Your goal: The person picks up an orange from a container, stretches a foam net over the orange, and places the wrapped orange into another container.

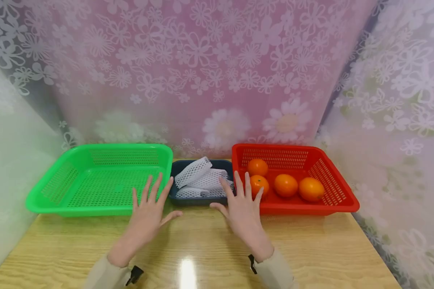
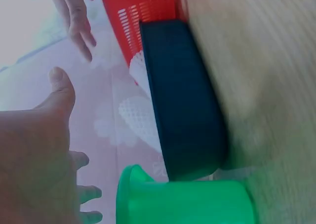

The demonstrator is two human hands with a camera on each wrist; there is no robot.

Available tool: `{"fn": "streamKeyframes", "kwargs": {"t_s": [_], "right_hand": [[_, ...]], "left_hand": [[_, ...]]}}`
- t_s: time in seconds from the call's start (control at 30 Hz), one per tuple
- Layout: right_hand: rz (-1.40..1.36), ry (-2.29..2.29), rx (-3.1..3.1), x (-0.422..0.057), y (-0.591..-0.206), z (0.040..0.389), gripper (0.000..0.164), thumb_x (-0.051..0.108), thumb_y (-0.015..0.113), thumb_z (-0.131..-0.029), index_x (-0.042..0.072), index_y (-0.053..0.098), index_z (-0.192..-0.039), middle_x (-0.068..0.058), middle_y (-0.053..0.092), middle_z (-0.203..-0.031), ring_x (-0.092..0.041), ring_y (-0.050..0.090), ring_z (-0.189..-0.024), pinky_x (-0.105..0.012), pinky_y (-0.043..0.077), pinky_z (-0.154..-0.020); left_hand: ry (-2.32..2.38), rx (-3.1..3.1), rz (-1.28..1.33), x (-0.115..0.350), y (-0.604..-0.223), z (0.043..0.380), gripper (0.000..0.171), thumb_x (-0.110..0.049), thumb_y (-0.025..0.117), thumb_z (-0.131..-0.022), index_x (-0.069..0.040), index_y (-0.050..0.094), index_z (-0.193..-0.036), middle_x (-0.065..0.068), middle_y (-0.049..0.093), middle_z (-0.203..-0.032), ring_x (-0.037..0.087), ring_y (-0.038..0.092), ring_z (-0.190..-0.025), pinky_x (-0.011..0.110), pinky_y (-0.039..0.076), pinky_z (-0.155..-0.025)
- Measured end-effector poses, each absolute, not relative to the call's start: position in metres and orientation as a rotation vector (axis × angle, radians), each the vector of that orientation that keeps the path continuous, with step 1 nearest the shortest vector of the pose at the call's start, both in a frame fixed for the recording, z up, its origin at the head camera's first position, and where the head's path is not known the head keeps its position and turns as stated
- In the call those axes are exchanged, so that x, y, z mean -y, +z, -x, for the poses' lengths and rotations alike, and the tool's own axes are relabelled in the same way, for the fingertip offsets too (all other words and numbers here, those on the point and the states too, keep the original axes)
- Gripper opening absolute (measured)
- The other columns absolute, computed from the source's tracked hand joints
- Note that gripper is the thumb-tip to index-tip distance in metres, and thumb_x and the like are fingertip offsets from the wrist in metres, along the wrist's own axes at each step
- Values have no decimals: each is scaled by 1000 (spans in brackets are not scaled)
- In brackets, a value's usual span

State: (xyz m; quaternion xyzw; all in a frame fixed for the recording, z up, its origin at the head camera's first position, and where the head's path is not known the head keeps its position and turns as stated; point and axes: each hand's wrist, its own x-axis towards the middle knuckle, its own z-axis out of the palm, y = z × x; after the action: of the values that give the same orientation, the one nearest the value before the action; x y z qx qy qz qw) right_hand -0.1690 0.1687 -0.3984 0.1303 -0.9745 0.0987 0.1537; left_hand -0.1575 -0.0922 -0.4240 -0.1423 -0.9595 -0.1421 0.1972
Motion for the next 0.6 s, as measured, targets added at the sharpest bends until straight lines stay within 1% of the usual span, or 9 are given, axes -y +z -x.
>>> {"fn": "streamKeyframes", "kwargs": {"t_s": [0.07,0.13,0.2,0.27,0.33,0.37,0.47,0.6], "right_hand": [[-367,307,2768,-176,-391,174,66,49,70,-92,21,51,-149,-21,39,-157,-48,23,-148,-79,19,-109],[-375,320,2726,-186,-385,181,55,41,71,-94,18,58,-143,-22,48,-149,-48,36,-141,-73,31,-108],[-379,318,2678,-197,-379,191,44,31,73,-94,14,64,-134,-21,58,-138,-47,52,-127,-65,45,-99],[-363,317,2662,-209,-376,202,36,24,73,-94,11,67,-127,-20,63,-126,-44,59,-110,-59,53,-85],[-335,307,2677,-220,-374,213,33,20,74,-93,9,68,-123,-20,65,-118,-41,61,-97,-55,56,-73],[-324,298,2694,-225,-374,218,33,20,75,-92,8,68,-122,-20,65,-115,-40,61,-92,-55,56,-70],[-316,252,2765,-239,-377,232,38,23,79,-90,6,67,-122,-22,64,-112,-41,59,-87,-55,56,-68],[-293,196,2898,-250,-382,247,48,32,80,-88,6,64,-126,-25,61,-114,-42,59,-89,-56,56,-70]], "left_hand": [[-421,2698,379,95,-420,160,100,-66,65,-84,-21,22,-163,15,21,-167,40,11,-154,76,13,-113],[-442,2682,372,97,-417,162,95,-64,64,-86,-20,27,-162,17,31,-163,40,20,-152,74,19,-113],[-469,2644,389,97,-414,164,85,-60,64,-90,-16,36,-158,18,42,-156,40,30,-148,70,26,-113],[-477,2577,430,96,-411,167,70,-50,67,-94,-11,49,-149,17,53,-146,39,42,-141,64,35,-111],[-471,2498,481,93,-408,171,53,-38,71,-95,-9,60,-138,15,62,-135,37,52,-131,57,42,-109],[-463,2456,507,92,-406,173,45,-33,72,-95,-9,64,-133,13,65,-130,36,56,-126,54,44,-107],[-459,2344,572,85,-400,180,27,-21,76,-93,-10,71,-118,9,71,-115,32,65,-110,47,52,-97],[-490,2305,599,72,-391,184,17,-18,74,-94,-13,74,-110,5,72,-102,26,69,-91,39,58,-77]]}}
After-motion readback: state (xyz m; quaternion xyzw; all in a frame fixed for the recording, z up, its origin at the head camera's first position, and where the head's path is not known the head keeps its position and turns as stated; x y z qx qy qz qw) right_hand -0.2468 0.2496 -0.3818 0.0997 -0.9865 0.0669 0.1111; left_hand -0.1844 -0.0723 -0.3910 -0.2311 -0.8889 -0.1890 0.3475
